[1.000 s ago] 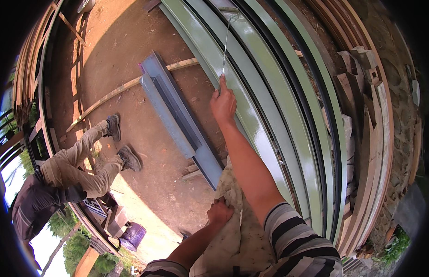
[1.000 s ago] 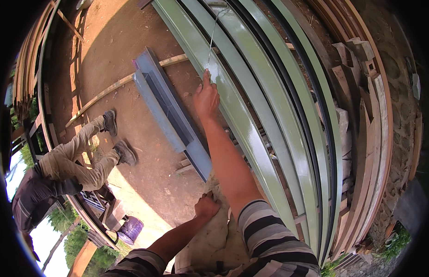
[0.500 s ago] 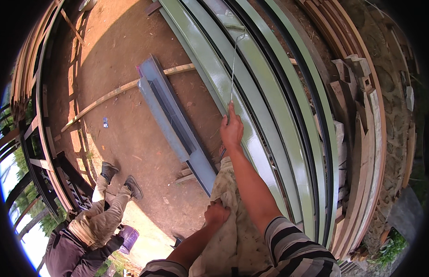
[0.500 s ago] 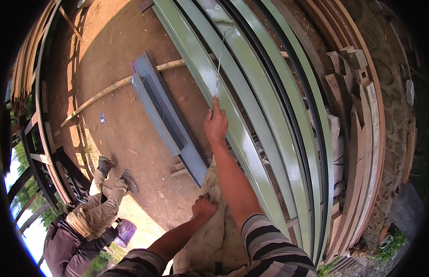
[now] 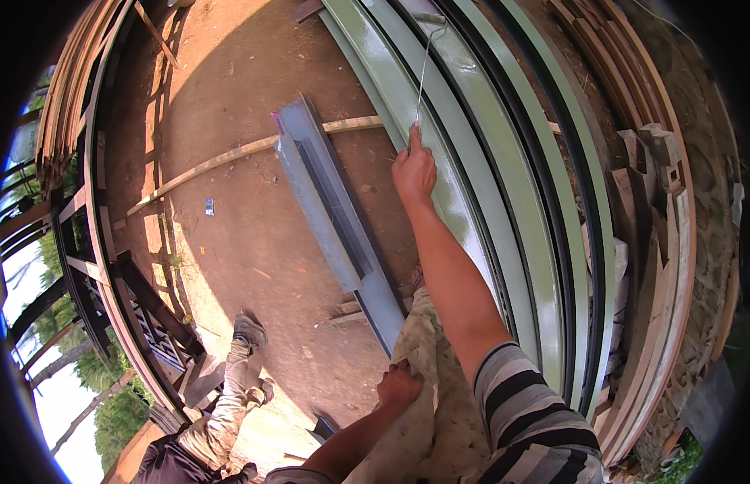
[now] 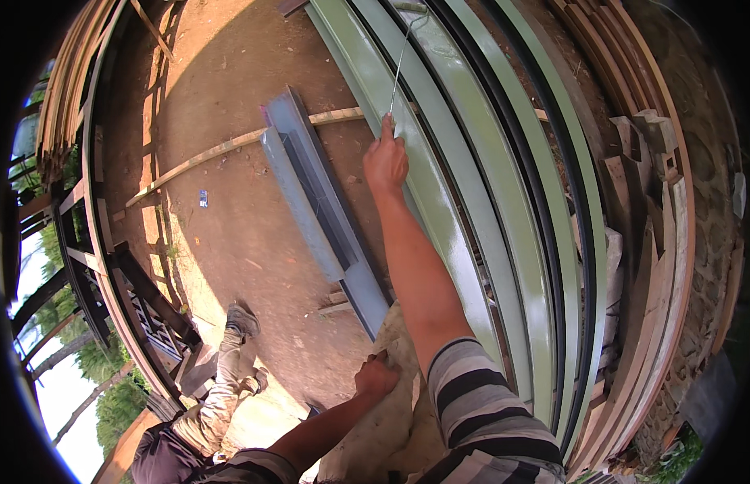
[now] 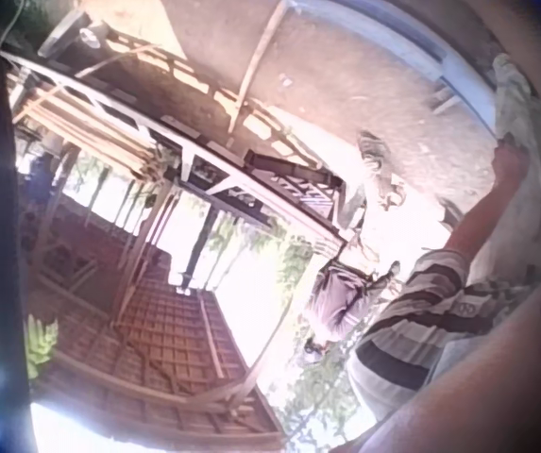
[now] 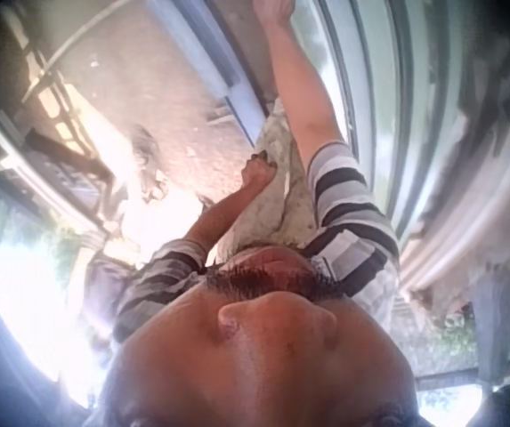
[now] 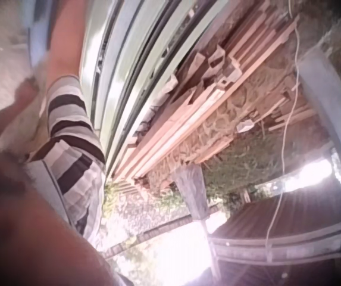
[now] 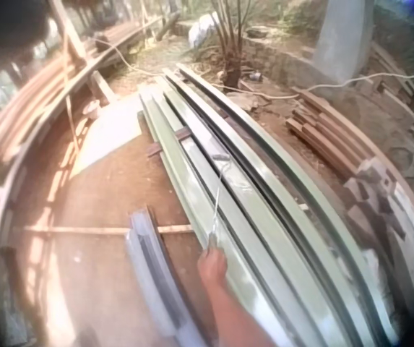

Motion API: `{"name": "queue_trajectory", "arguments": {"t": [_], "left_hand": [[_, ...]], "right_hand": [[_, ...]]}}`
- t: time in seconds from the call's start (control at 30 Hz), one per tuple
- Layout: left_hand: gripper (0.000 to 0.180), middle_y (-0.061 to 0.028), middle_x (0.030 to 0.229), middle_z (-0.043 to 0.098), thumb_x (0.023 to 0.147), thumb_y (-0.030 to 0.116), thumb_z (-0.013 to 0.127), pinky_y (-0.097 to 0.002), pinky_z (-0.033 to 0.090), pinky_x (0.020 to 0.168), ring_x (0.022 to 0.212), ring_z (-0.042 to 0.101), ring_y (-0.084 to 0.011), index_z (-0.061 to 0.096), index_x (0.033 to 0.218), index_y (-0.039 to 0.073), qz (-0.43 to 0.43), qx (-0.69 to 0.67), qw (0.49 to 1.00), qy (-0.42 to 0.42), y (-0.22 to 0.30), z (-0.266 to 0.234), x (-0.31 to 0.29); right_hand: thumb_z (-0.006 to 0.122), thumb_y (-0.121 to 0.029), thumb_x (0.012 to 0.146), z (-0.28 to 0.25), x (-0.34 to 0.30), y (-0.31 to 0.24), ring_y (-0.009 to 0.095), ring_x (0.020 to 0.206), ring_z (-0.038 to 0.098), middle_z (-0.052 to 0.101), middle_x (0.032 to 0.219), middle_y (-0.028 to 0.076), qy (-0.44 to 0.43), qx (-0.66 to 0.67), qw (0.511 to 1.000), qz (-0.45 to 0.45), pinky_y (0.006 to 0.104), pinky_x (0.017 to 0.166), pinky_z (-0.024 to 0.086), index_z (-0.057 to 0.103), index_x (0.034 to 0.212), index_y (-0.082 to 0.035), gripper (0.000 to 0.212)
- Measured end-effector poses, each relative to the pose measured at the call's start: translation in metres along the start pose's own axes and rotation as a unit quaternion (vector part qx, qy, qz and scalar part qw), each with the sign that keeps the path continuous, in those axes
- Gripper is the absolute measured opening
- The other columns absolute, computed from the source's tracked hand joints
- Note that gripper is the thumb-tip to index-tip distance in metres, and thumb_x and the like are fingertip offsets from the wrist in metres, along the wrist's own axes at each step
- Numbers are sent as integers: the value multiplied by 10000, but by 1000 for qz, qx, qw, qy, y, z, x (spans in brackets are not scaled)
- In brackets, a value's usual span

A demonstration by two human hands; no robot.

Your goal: The person paints several long metal beams with a paint roller, moving along their length to cover the top surfaces.

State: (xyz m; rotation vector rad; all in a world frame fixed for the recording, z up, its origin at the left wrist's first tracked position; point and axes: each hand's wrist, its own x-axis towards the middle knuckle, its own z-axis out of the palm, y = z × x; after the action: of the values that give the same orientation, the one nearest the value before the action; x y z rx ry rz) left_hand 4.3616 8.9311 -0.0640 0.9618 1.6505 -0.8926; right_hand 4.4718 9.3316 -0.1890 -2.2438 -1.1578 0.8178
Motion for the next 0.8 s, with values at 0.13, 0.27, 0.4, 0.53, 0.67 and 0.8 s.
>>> {"name": "queue_trajectory", "arguments": {"t": [0.13,0.27,0.4,0.53,0.67,0.8], "left_hand": [[678,-177,1459,547,871,458,615,-521,503,1057,1327,560,-380,520,1463,142,13,-10,1000,3,-1,1,2],[668,-188,1459,545,868,453,616,-527,504,1053,1321,560,-396,528,1447,131,7,-17,1000,0,1,-3,3],[657,-188,1458,545,866,445,622,-528,507,1051,1320,561,-396,535,1440,137,0,-23,1000,9,3,-8,1],[713,-175,1473,538,862,462,626,-510,473,1091,1347,544,-371,512,1491,147,-2,-35,999,-7,4,-16,1],[737,-168,1469,543,860,470,625,-498,461,1106,1359,538,-357,506,1514,150,-4,-42,999,-9,5,-20,1],[631,-180,1444,559,862,448,634,-519,505,1057,1318,564,-395,569,1404,131,8,-37,999,8,10,-19,1]], "right_hand": [[643,-123,944,15,-5,-9,449,940,683,666,1001,268,3,19,1000,14,542,857,537,432,1589,-173,681],[644,-128,943,24,-15,-7,449,932,678,665,985,264,11,26,999,19,544,842,535,445,1582,-170,670],[639,-121,943,23,7,-17,448,915,685,661,980,262,22,1,1000,-8,544,835,544,446,1582,-168,669],[633,-125,948,27,39,-27,447,903,696,655,999,259,22,-21,999,-24,542,828,560,431,1590,-175,675],[627,-139,954,25,55,-34,440,921,696,663,1025,258,2,-28,999,-15,538,852,557,428,1593,-194,671],[608,-144,969,12,57,-8,438,958,698,670,1056,254,-10,-37,999,8,543,882,550,423,1597,-242,663]]}}
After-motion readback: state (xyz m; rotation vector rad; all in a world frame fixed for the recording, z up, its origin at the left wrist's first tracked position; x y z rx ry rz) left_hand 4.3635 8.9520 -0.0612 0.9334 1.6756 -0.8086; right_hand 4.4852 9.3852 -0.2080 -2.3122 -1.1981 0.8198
